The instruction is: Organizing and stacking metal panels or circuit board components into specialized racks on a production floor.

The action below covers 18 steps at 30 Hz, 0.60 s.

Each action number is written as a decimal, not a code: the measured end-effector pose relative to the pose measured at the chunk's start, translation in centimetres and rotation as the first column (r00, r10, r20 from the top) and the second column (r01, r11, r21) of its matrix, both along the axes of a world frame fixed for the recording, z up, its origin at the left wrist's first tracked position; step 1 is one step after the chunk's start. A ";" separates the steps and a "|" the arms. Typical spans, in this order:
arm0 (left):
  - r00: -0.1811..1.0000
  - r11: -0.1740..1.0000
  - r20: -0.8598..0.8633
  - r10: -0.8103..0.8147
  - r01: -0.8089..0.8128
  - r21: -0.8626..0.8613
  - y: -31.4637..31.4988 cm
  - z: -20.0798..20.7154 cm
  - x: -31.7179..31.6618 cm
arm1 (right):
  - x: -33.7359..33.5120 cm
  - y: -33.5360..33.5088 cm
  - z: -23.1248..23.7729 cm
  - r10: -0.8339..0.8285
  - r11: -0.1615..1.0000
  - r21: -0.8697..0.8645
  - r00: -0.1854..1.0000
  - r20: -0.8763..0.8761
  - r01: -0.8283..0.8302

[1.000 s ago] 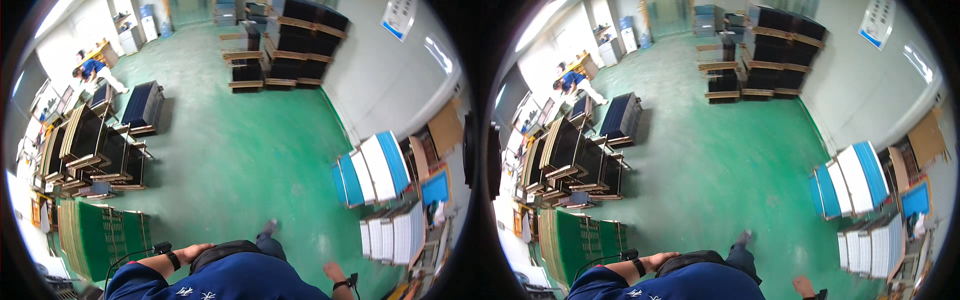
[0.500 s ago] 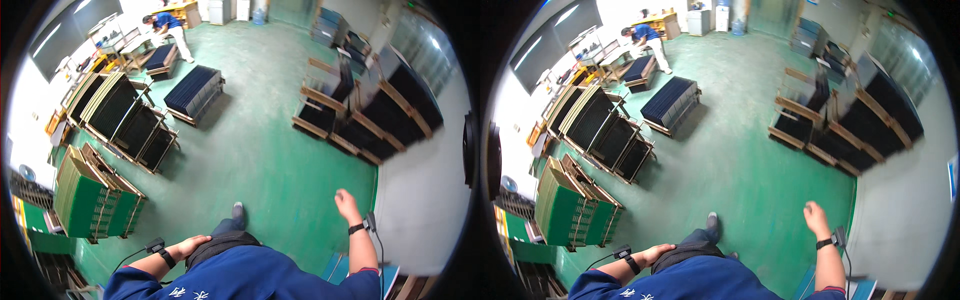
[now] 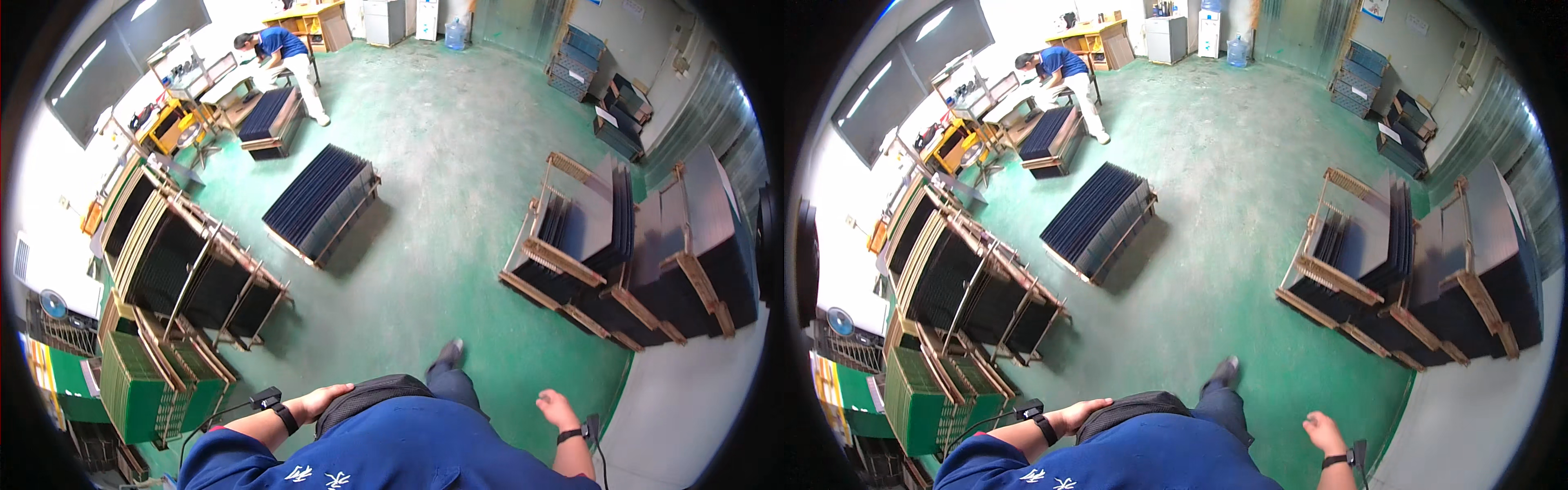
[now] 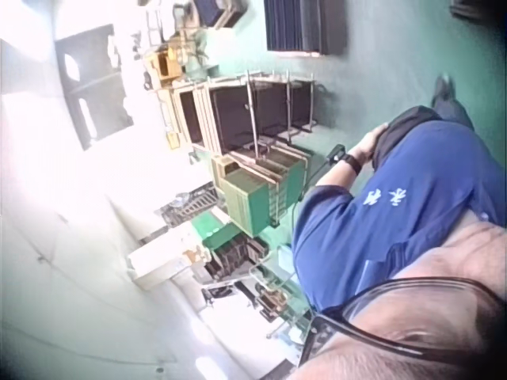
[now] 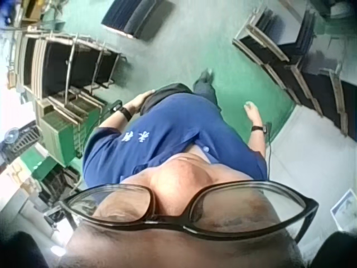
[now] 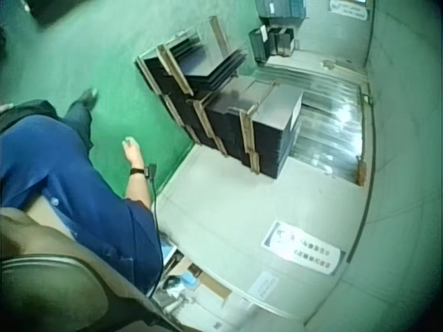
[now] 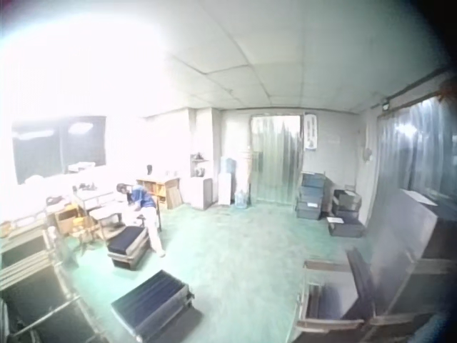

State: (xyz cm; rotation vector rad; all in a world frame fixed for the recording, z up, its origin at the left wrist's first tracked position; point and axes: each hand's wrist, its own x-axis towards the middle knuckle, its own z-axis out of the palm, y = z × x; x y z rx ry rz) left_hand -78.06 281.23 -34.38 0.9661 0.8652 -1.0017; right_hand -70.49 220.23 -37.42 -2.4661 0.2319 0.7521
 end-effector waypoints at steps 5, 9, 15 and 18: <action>0.997 0.996 -0.014 0.082 -0.081 0.027 -2.2 0.2 17.9 | 16.4 -2.1 -4.0 0.037 0.999 -0.016 0.989 -0.145 -0.040; 0.983 0.986 0.082 0.167 -0.166 -0.018 -4.1 -1.8 30.0 | 39.9 0.4 -4.1 0.429 0.903 -0.084 0.888 0.166 -0.421; 0.966 0.992 0.240 0.094 -0.112 0.063 -4.7 0.9 49.4 | 72.4 10.9 7.1 0.312 0.903 0.129 0.833 0.457 -0.409; 0.932 0.993 0.363 0.014 -0.054 0.102 -4.6 -0.7 59.8 | 83.5 13.8 7.7 0.227 0.890 0.241 0.833 0.504 -0.388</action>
